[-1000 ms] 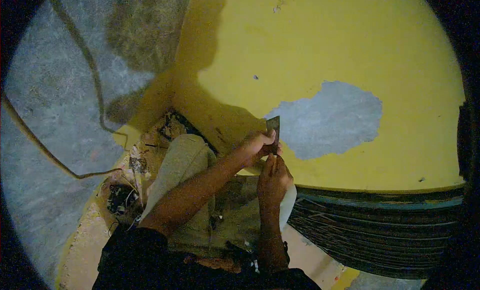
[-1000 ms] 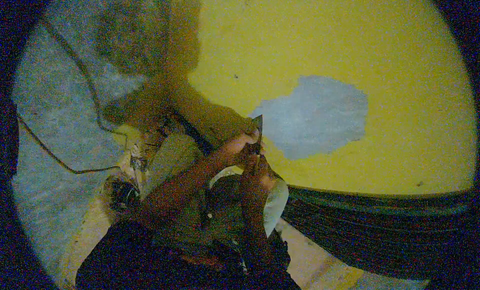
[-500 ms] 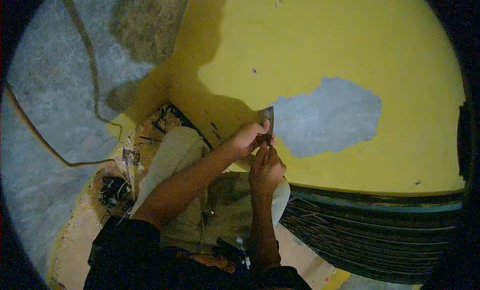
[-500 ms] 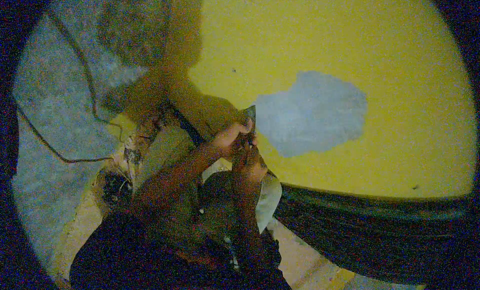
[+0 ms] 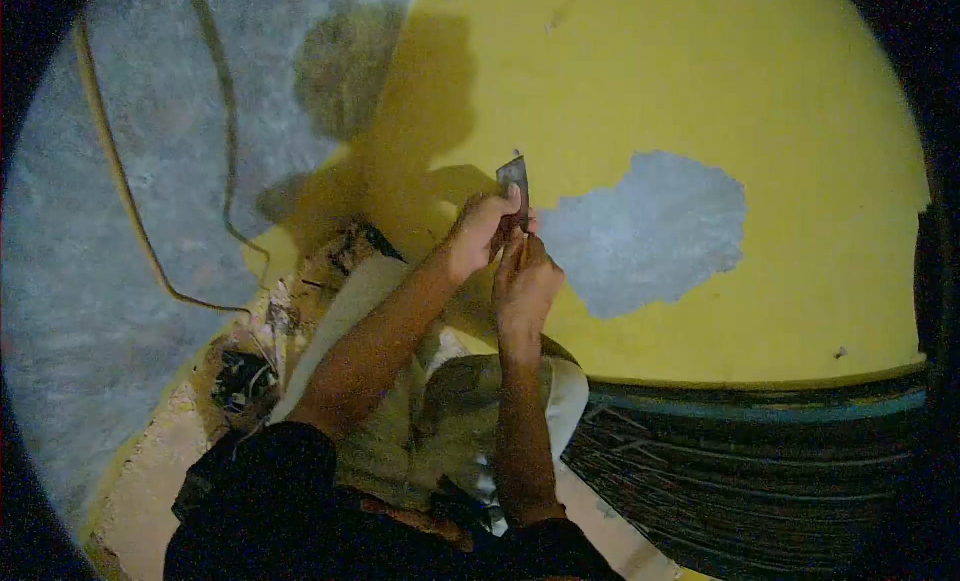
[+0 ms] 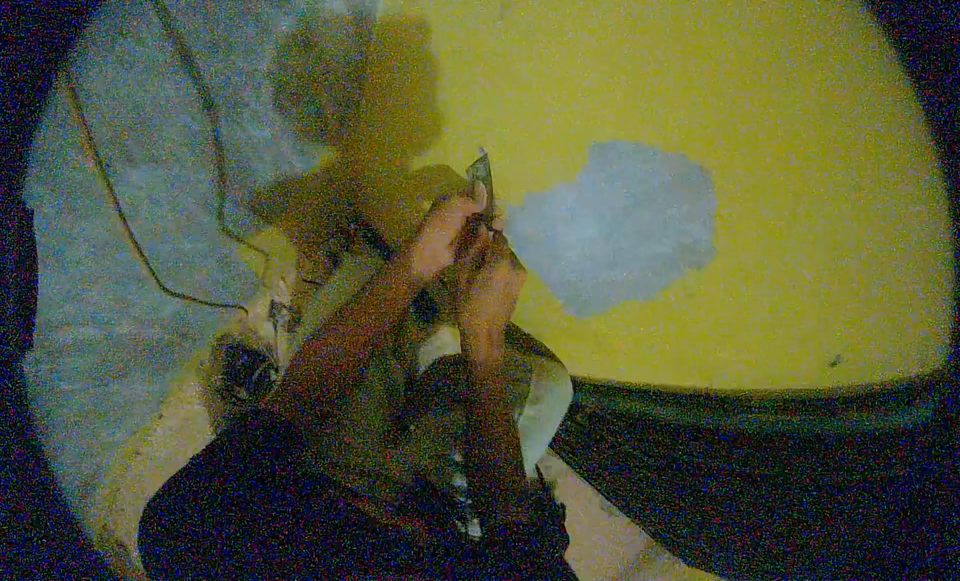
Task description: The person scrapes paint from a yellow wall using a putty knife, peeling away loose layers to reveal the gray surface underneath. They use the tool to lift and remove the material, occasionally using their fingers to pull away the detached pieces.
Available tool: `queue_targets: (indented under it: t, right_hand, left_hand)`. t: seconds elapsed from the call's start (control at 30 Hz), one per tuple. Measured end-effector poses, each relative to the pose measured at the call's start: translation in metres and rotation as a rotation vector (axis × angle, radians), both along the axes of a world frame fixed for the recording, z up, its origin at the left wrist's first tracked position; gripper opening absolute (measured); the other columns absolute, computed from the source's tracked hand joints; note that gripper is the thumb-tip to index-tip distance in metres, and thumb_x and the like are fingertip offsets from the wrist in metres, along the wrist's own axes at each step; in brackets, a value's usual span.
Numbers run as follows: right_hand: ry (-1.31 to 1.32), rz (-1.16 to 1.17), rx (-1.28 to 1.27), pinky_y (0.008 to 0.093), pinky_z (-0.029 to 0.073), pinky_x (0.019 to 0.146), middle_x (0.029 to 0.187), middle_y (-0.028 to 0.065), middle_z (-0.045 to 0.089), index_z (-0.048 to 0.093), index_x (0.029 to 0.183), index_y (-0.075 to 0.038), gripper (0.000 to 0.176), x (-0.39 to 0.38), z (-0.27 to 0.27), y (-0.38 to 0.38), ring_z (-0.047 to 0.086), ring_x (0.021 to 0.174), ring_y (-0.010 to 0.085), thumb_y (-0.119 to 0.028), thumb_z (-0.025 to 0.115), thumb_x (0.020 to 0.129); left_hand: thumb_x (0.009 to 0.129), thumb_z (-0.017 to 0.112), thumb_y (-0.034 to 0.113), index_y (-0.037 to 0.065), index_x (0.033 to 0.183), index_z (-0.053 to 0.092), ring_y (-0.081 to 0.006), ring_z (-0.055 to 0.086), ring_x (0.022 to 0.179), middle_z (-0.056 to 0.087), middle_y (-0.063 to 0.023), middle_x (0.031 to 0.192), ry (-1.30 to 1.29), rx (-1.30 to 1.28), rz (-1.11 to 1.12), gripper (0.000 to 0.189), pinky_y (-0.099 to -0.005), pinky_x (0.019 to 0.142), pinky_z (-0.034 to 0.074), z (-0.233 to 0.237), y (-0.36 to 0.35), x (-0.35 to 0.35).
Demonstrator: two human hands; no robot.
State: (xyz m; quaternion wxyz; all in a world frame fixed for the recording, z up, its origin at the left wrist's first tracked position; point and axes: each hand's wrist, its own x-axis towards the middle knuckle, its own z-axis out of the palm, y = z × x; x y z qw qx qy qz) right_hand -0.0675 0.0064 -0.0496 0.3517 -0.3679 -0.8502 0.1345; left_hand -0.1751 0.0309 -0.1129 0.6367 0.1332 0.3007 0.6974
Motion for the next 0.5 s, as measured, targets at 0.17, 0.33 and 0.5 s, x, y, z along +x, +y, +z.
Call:
queue_targets:
  t: [0.17,0.33,0.5]
  right_hand:
    - [-0.036,0.048,-0.032,0.0475,0.047,0.059,0.071,0.0257,0.060,0.056,0.090,0.004,0.024,-0.015,-0.014,-0.019,0.060,0.065,0.0432,-0.019,0.052,0.093]
    - [-0.123,-0.096,-0.139,0.0470,0.048,0.061,0.075,0.0259,0.062,0.056,0.093,0.005,0.028,0.027,-0.007,-0.032,0.061,0.070,0.0438,-0.023,0.053,0.092]
    - [-0.097,-0.235,-0.296,0.0437,0.048,0.064,0.080,0.0256,0.062,0.057,0.100,0.004,0.030,0.069,0.010,-0.036,0.062,0.074,0.0417,-0.025,0.052,0.093]
  left_hand:
    - [0.095,0.051,0.040,0.002,0.085,0.058,-0.0150,0.057,0.064,0.061,-0.0063,0.074,-0.020,0.006,0.043,0.040,-0.0265,0.060,0.046,-0.028,-0.018,-0.011]
    - [0.091,0.056,0.044,0.002,0.089,0.057,-0.0169,0.063,0.071,0.063,-0.0080,0.078,-0.006,-0.012,0.008,0.041,-0.0271,0.060,0.048,-0.011,-0.021,0.033]
    - [0.092,0.055,0.043,0.005,0.088,0.057,-0.0172,0.062,0.070,0.063,-0.0075,0.078,-0.112,-0.039,-0.178,0.038,-0.0286,0.062,0.049,-0.003,-0.024,0.068]
